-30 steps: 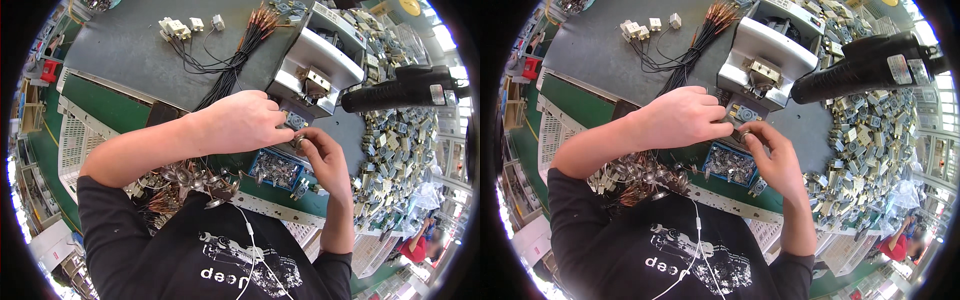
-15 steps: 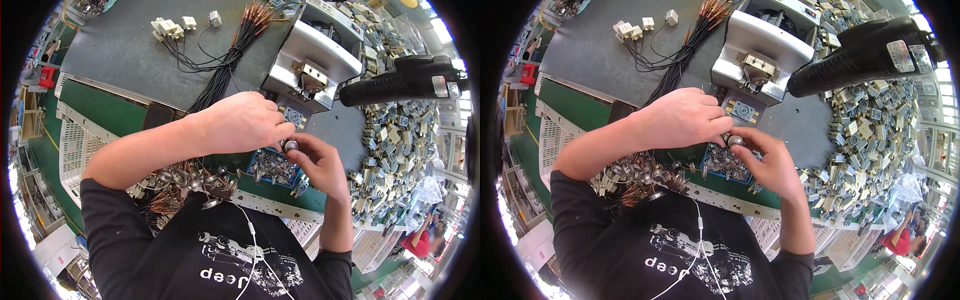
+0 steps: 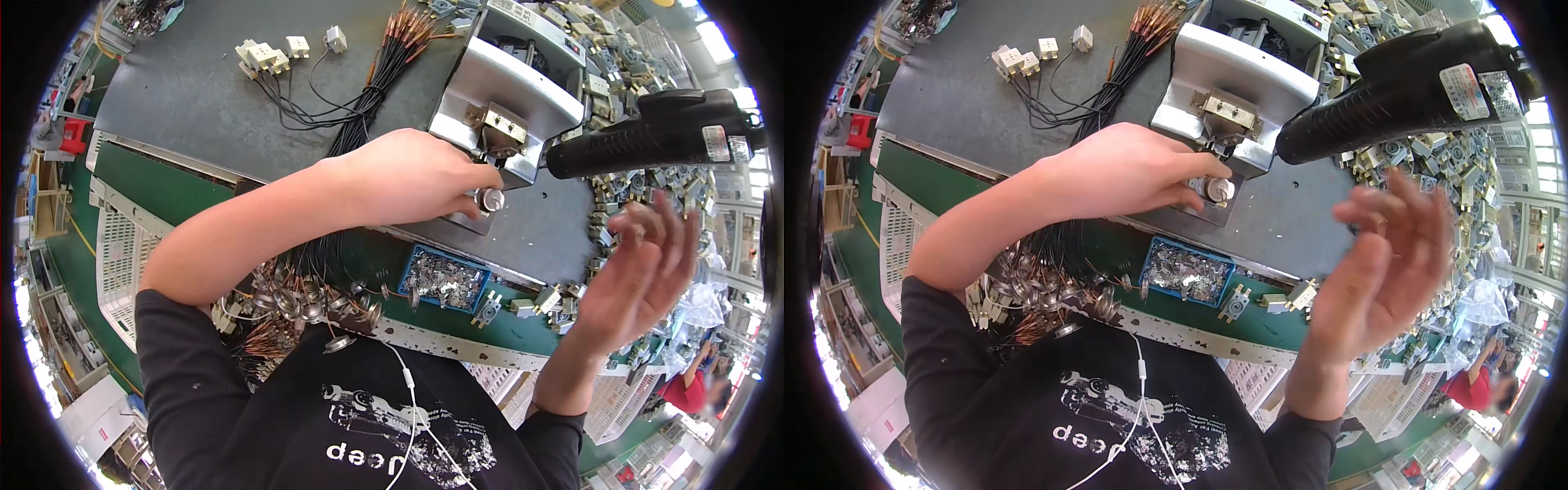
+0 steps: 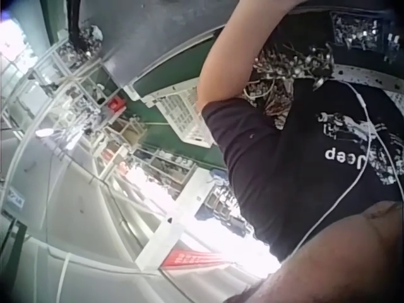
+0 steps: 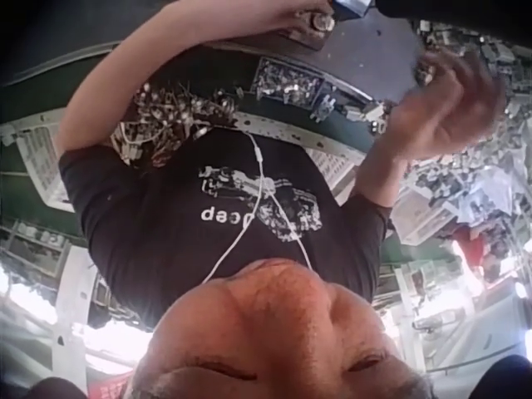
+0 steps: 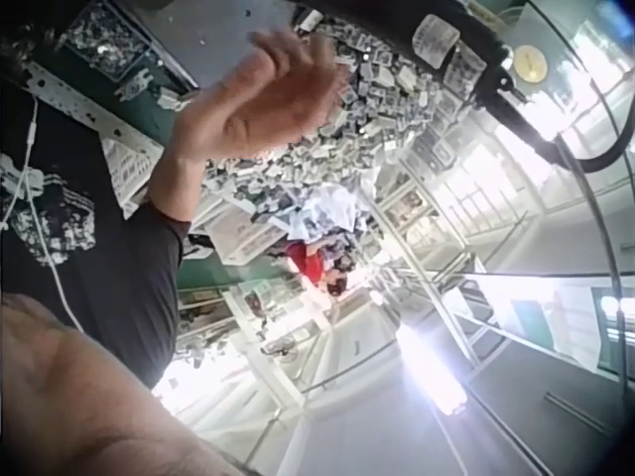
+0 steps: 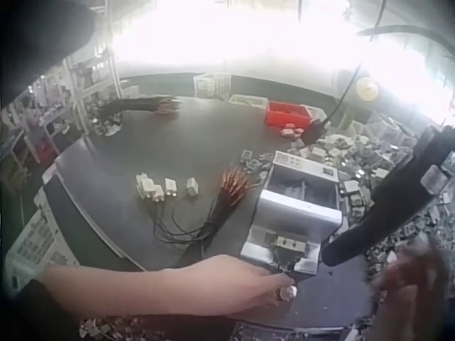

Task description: Assembling electronic components by placing them into a fixture and using an electric screwdriver to fasten them.

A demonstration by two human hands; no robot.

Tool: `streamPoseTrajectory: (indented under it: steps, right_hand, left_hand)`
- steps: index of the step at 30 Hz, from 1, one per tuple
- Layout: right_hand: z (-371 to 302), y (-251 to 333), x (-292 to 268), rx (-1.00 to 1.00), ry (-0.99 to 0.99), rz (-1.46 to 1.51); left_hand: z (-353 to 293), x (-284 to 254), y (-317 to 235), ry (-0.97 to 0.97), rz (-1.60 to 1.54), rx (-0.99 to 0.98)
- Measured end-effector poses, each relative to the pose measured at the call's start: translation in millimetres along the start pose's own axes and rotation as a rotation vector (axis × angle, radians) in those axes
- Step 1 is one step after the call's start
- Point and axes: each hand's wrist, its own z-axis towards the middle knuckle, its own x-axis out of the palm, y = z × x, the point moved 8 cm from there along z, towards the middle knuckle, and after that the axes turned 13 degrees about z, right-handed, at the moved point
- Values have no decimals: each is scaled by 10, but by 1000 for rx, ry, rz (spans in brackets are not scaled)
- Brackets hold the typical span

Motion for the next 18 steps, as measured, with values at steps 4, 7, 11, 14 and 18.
streamPoseTrajectory:
  steps: [4,7,11,14,18]
  right_hand:
    - [356,221,-1,-261,-62,20]
    - [452,5,-39,-246,-131,33]
    - [697,-403,345,204,-33,24]
    - [659,-92,377,-50,-5,-65]
    - [827,141,413,-42,16,237]
  left_hand:
    - [43,285,165,314,-46,-164]
    - [11,347,251,280,-82,-161]
    - [-47,349,271,227,-66,-128]
    - [-19,320,229,200,-7,-105]
    - [-21,319,170,199,105,-83]
